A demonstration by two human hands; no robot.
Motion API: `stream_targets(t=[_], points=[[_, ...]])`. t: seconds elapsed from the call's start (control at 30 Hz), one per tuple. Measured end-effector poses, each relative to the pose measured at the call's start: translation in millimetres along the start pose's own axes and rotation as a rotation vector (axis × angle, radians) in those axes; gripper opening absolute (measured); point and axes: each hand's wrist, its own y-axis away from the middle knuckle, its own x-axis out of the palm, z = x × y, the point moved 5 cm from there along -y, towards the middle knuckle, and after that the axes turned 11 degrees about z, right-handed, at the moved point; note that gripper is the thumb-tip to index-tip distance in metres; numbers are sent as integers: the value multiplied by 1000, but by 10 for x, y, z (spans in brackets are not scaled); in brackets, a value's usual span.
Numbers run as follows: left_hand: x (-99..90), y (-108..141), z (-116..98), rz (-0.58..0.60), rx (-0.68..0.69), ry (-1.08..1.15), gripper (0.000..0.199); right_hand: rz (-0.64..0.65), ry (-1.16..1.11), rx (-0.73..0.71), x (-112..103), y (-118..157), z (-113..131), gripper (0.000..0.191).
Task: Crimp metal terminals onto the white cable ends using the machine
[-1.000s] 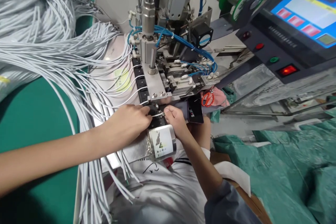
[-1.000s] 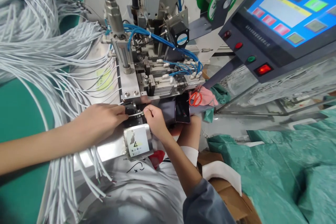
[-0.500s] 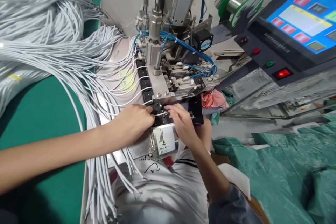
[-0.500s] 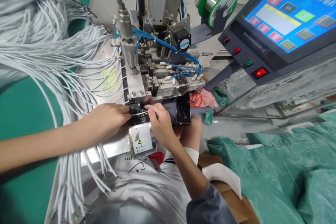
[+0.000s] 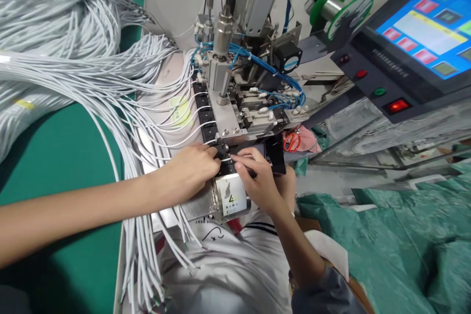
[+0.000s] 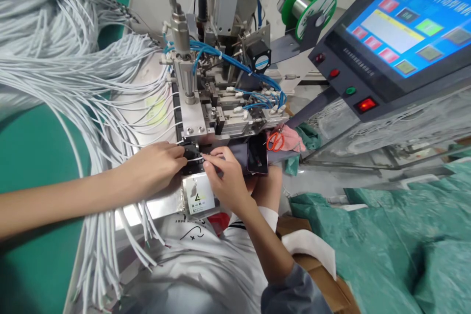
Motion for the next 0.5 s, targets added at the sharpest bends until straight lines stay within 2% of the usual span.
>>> stream_targets(t=[0.13,0.17,0.3,0.33,0.43,0.5], points=[[-72,16,-9,16,-35,-46,11,42,180,-59,-57,7,63,25],[-86,21,-8,25,-47,-57,11,-7,195,-76,-98,34,97,24],[-103,42,23,91,-98,-74,11,-384,151,-120,-217,339,322,22],[-107,45,46,98,-127,-87,13,-391,129,-119,-155,423,385,22],[-118,48,142,101,-234,-142,21,-157,118,-50,264,597,530,17],[-115,43,196,94,-272,-160,24,-56,135,13,560,689,576,10]])
